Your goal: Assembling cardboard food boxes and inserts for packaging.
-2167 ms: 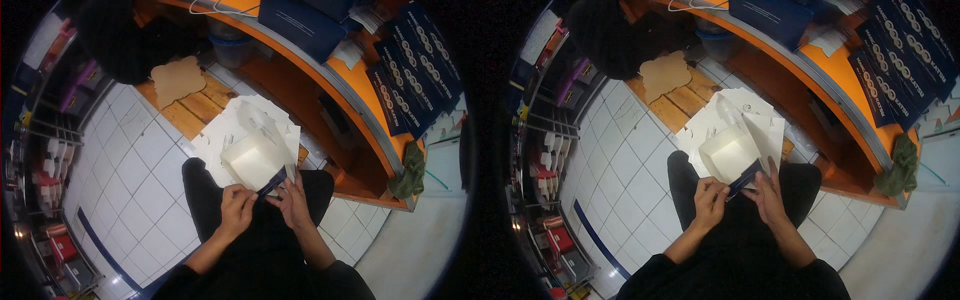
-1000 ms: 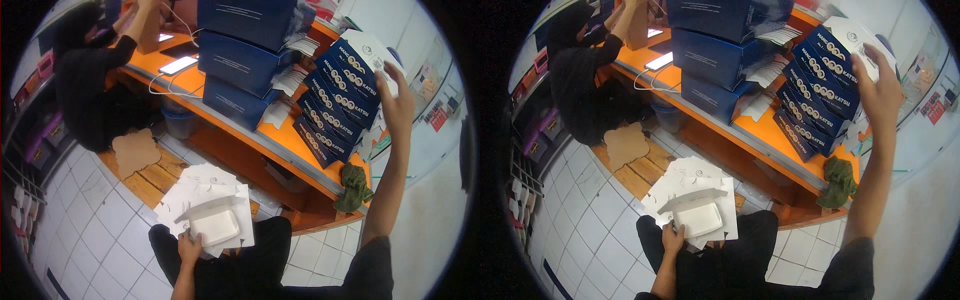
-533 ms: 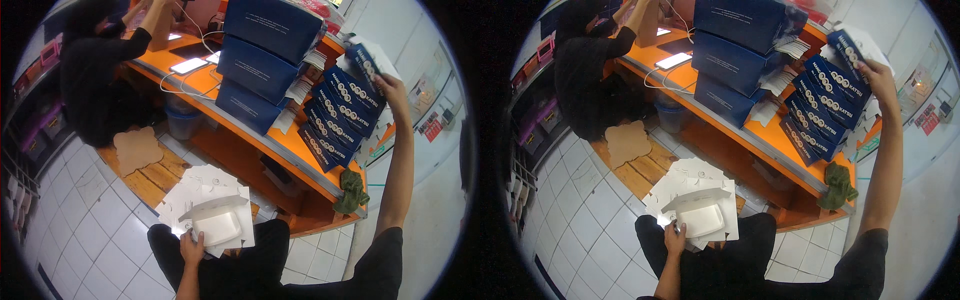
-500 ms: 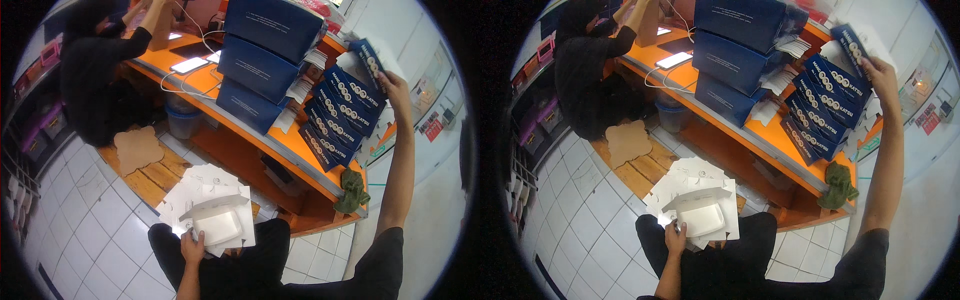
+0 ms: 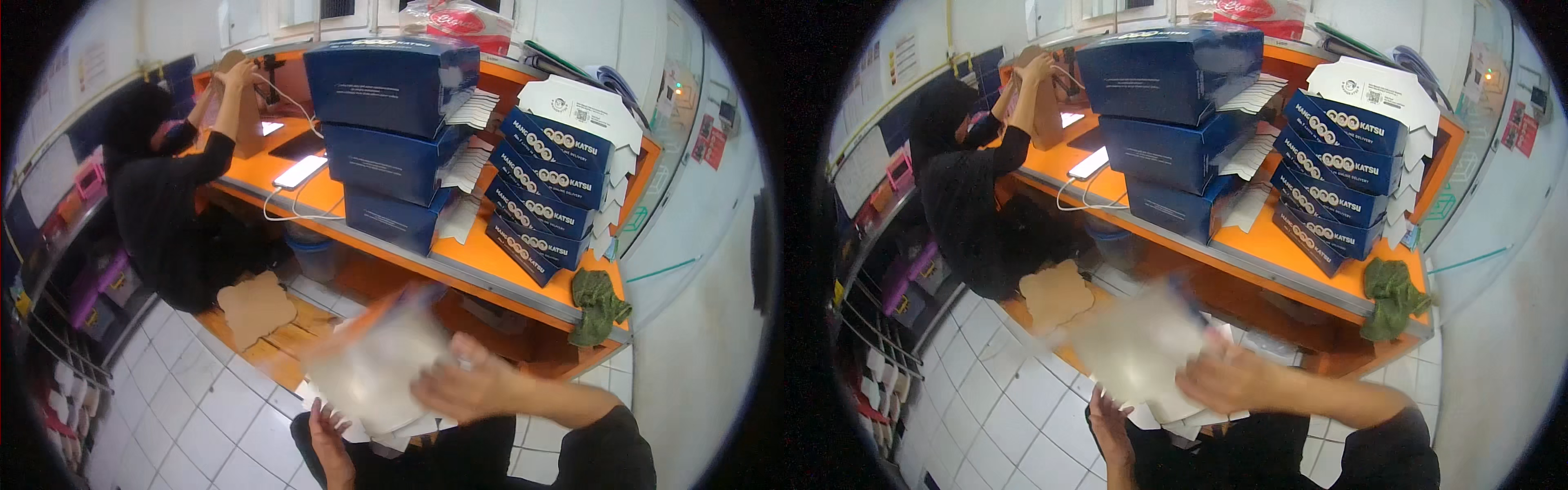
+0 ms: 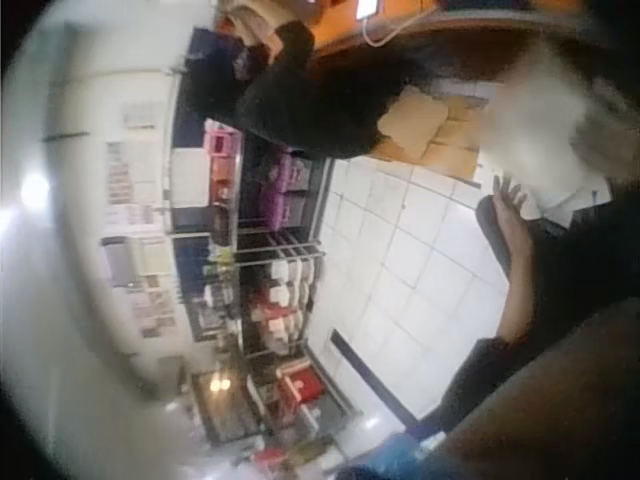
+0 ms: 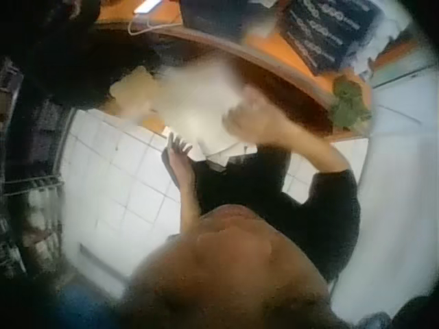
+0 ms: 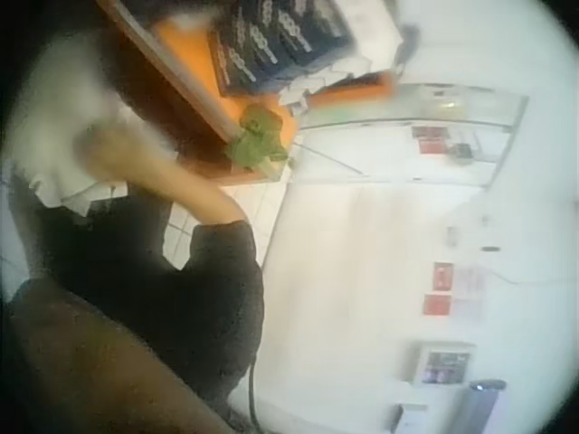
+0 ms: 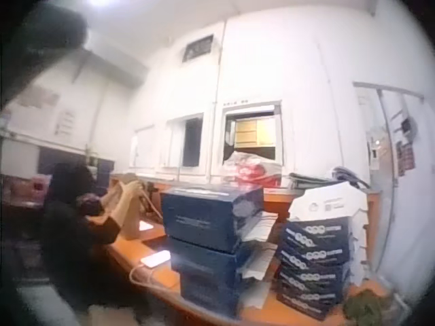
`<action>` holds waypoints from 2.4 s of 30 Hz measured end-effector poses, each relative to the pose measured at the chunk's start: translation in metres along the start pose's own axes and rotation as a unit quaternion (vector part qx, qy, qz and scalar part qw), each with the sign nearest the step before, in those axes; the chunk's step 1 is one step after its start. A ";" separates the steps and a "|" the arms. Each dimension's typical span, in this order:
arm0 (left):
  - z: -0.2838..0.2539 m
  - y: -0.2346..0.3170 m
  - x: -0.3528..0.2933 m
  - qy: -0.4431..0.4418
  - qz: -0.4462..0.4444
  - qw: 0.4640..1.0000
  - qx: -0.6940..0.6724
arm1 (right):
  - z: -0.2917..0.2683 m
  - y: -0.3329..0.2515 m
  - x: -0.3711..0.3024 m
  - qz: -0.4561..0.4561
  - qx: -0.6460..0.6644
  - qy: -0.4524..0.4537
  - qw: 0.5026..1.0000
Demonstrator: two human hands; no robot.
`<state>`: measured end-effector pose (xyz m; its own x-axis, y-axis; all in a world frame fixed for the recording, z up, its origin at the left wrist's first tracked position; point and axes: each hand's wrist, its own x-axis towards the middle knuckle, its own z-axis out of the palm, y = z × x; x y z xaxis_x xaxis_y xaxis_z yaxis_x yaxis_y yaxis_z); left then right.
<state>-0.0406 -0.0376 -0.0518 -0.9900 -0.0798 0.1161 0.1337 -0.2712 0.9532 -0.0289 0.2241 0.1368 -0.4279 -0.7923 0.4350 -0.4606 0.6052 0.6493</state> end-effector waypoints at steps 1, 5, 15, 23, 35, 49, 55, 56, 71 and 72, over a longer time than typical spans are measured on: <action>-0.001 0.004 -0.001 0.022 -0.030 0.996 -0.083 | 0.008 -0.028 -0.010 -0.029 0.089 -0.032 0.995; -0.034 -0.002 -0.018 0.031 -0.098 0.991 -0.081 | 0.007 -0.082 -0.025 -0.017 0.255 -0.008 0.967; -0.024 -0.015 -0.058 0.075 -0.180 0.950 0.246 | 0.056 -0.163 -0.084 0.592 0.730 -0.080 0.332; -0.037 -0.012 -0.103 -0.008 -0.264 0.930 0.256 | 0.040 -0.213 -0.124 0.657 0.713 -0.085 0.231; -0.023 0.022 -0.094 -0.172 -0.291 0.906 0.254 | 0.011 -0.214 -0.162 0.738 0.624 -0.071 0.247; -0.019 -0.092 0.000 -0.010 -0.008 0.865 0.501 | 0.191 -0.178 -0.104 0.670 0.649 -0.060 0.355; 0.000 -0.125 -0.023 0.041 -0.054 0.940 0.335 | 0.236 -0.204 -0.191 0.605 0.568 -0.093 0.551; -0.016 -0.126 -0.028 0.074 -0.116 0.953 0.270 | 0.235 -0.209 -0.162 0.640 0.632 -0.115 0.421; -0.019 -0.116 -0.023 0.086 -0.241 0.953 -0.162 | 0.183 -0.161 -0.098 0.620 0.611 -0.257 0.421; -0.016 -0.115 -0.023 0.090 -0.247 0.950 -0.168 | 0.184 -0.161 -0.102 0.616 0.613 -0.265 0.418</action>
<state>-0.0323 -0.0201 -0.1682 -0.9163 -0.0174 -0.4001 -0.3082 -0.6071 0.7324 -0.0544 0.2212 -0.1271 -0.8907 0.1106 -0.4409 0.4485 0.3713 -0.8130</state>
